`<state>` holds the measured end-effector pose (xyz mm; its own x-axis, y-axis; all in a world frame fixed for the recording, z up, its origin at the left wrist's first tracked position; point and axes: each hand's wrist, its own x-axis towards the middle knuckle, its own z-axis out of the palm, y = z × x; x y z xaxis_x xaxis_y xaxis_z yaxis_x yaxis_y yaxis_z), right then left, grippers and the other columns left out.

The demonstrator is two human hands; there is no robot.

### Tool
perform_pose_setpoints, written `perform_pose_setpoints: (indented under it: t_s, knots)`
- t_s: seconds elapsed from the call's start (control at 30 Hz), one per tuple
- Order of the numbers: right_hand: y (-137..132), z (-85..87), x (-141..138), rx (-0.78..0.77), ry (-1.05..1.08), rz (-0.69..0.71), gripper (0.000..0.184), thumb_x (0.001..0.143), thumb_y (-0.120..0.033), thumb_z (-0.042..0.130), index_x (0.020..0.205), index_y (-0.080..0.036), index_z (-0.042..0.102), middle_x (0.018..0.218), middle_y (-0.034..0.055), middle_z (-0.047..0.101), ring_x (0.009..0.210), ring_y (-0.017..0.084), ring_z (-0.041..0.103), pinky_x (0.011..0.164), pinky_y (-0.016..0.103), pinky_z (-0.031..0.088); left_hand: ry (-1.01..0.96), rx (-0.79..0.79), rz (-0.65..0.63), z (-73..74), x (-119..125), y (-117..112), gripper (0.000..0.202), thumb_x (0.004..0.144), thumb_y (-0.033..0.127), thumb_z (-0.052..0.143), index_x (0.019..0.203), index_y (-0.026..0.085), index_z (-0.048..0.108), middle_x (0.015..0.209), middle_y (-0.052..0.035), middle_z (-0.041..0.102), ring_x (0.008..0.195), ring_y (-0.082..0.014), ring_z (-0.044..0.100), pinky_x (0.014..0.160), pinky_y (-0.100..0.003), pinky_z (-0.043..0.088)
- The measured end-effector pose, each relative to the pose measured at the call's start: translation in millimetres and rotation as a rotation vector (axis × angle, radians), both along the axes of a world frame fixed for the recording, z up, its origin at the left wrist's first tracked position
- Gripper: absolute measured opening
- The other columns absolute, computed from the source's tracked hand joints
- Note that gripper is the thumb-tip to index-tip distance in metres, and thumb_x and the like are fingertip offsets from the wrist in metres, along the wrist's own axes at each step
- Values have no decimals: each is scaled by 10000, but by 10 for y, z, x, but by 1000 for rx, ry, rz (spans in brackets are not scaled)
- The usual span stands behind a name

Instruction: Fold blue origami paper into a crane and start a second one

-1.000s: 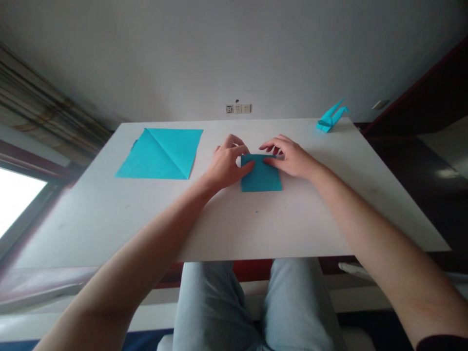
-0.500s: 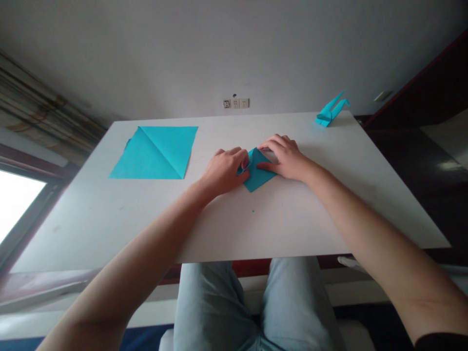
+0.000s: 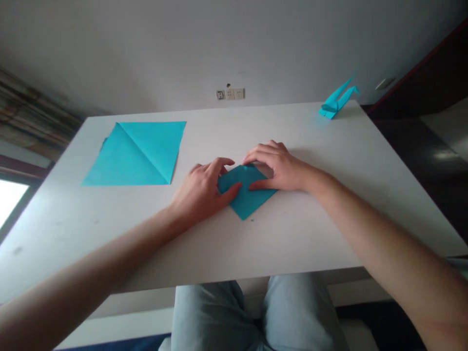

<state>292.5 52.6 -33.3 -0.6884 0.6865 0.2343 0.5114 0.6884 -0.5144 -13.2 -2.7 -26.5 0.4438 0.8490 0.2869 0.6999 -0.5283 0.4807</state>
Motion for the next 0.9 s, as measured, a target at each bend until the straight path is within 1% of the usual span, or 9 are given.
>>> perform_pose_setpoints:
  t_s: [0.07,0.13,0.2,0.33,0.43,0.53,0.7,0.8,0.9]
  knots:
    - [-9,-1,-18,7,26,27,573,984,-636,1045,1442,-365,833,1518,93,839,1408,439,721,1268,656,503,-70,-77,19,14,-40,9,406,1045,417,822,1419,269,760,1040,-43,903,847,-241,809,825,-392,620]
    - [-4,-3,-12,23,34,29,620,946,-711,1061,1426,-374,861,1499,97,837,1368,449,718,1253,674,500,-152,-152,25,34,-65,23,371,1021,352,813,1381,273,772,948,-9,872,738,-202,741,700,-359,560]
    - [5,0,9,32,30,11,604,951,-757,1041,1398,-377,896,1458,97,859,1326,454,720,1234,696,490,-202,-210,18,54,-86,24,364,1005,319,829,1363,272,787,908,8,860,682,-181,703,668,-355,543]
    - [17,23,47,38,51,43,449,1069,-763,919,1370,-431,942,1430,47,918,1328,449,742,1232,711,464,-190,-185,0,81,-134,-25,292,1031,313,847,1318,271,824,849,20,849,652,-171,698,741,-392,573]
    - [12,59,37,7,63,78,448,1099,-801,852,1380,-466,951,1467,10,931,1356,455,748,1230,721,480,-143,-130,-8,86,-159,-57,248,1046,333,862,1287,277,845,855,18,863,663,-178,723,834,-434,600]
    - [-2,93,11,-27,68,82,464,1087,-804,864,1400,-473,951,1491,-6,934,1381,459,743,1245,734,499,-119,-107,-7,77,-159,-61,238,1052,333,861,1282,272,856,895,4,887,717,-193,766,902,-456,609]
    - [-37,96,-1,-24,63,118,406,1128,-708,859,1445,-466,936,1549,-11,919,1445,474,757,1280,764,498,-109,-74,-29,52,-144,-52,262,1038,278,846,1299,262,869,1037,-21,912,850,-212,819,935,-451,587]
    - [-70,99,11,39,7,136,398,1183,-666,788,1494,-447,907,1624,-5,887,1475,467,763,1253,738,525,-79,-31,-52,57,-140,-70,291,1048,281,847,1338,264,855,1120,-31,905,934,-227,835,1007,-465,571]
    - [-103,123,19,118,-85,138,371,1219,-556,745,1536,-408,869,1650,12,874,1483,447,767,1226,692,545,-35,10,-91,82,-133,-114,287,1085,307,809,1366,247,815,1193,-38,905,969,-225,838,1041,-460,560]
